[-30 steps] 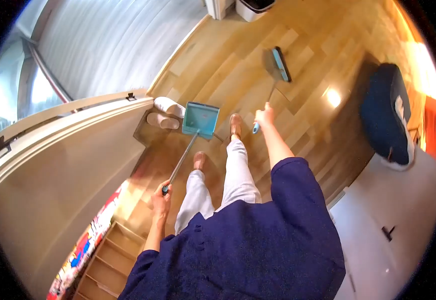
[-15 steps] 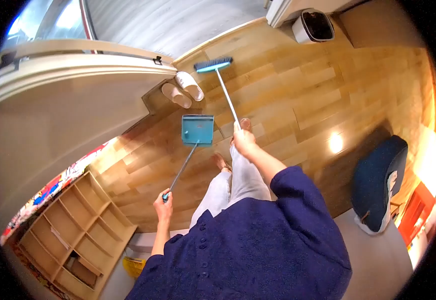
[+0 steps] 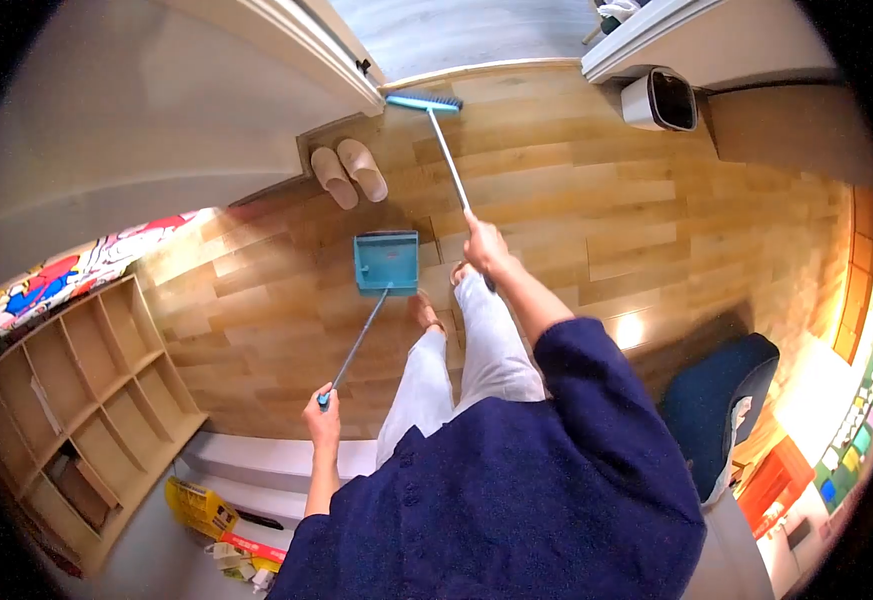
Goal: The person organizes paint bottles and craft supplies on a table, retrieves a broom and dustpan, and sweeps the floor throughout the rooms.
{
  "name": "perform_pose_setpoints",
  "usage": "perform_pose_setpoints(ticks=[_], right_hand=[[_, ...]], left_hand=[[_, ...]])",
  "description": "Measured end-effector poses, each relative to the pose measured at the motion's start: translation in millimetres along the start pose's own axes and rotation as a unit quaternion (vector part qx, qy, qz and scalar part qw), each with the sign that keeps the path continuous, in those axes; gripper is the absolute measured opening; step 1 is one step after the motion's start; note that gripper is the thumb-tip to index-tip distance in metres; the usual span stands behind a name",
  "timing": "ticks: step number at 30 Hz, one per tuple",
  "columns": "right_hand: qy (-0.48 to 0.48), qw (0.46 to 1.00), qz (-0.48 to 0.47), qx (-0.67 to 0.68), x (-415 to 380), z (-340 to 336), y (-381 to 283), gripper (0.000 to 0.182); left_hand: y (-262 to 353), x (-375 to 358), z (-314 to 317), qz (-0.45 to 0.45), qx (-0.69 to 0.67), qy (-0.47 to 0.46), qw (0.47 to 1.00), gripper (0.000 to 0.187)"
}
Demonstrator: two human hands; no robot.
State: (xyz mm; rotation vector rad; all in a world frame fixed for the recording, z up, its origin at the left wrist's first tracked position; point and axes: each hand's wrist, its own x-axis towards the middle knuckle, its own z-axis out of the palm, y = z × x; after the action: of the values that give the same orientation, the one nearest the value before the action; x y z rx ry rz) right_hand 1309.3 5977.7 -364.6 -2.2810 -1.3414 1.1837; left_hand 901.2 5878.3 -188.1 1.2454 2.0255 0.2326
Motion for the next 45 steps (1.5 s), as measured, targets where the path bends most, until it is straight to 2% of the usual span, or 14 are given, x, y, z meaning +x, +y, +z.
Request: perform_pose_setpoints(ticks=[2, 5, 8, 12, 15, 22, 23, 25, 28, 31, 34, 38, 42, 45], right_hand=[[-0.012, 1.000, 0.005, -0.024, 33, 11, 12, 0.061], [-0.067, 0.997, 0.015, -0.037, 8, 0, 10, 0.067], [-0.095, 0.984, -0.042, -0.143, -51, 2, 60, 0.067], [-0.184, 0.944, -0.007, -0.273, -155, -40, 93, 0.069], [-0.195, 0.932, 0.017, -0.306, -222, -54, 132, 0.068], [-0.153, 0.956, 0.090, -0.235, -329, -78, 181, 0.072], [-0.118, 0.965, 0.073, -0.222, -333, -79, 185, 0.065], [-0.055, 0.983, 0.058, -0.164, -315, -74, 188, 0.064], [0.057, 0.992, 0.050, -0.104, -226, -31, 204, 0.067], [0.075, 0.990, 0.108, -0.050, -140, -13, 177, 0.060], [0.018, 0.975, 0.218, 0.041, -132, -13, 153, 0.057], [0.019, 0.991, 0.110, -0.071, -249, 44, 227, 0.066], [-0.131, 0.968, 0.183, -0.111, -383, 59, 236, 0.078], [-0.090, 0.975, 0.203, -0.022, -436, 63, 220, 0.075]], left_hand=[[-16, -10, -5, -0.012, -0.002, 0.000, 1.000, 0.020], [-28, -14, -18, 0.005, 0.007, 0.011, 1.000, 0.020], [-52, -13, -33, -0.002, -0.003, -0.001, 1.000, 0.021], [-73, -3, -51, 0.030, 0.026, -0.011, 0.999, 0.020], [-89, 13, -58, 0.113, 0.033, -0.030, 0.993, 0.019], [-72, 30, -61, 0.138, 0.113, -0.080, 0.981, 0.020], [-76, 32, -57, 0.154, 0.103, -0.078, 0.980, 0.020], [-72, 29, -50, 0.170, 0.115, -0.081, 0.975, 0.020], [-49, 23, -37, 0.180, 0.153, -0.095, 0.967, 0.020], [-28, 15, -21, 0.220, 0.198, -0.095, 0.950, 0.020], [-4, 11, -20, 0.237, 0.251, -0.123, 0.931, 0.020], [8, 18, -7, 0.275, 0.275, -0.159, 0.907, 0.020], [12, 41, 8, 0.357, 0.310, -0.172, 0.864, 0.020], [22, 56, 25, 0.358, 0.329, -0.195, 0.852, 0.020]])
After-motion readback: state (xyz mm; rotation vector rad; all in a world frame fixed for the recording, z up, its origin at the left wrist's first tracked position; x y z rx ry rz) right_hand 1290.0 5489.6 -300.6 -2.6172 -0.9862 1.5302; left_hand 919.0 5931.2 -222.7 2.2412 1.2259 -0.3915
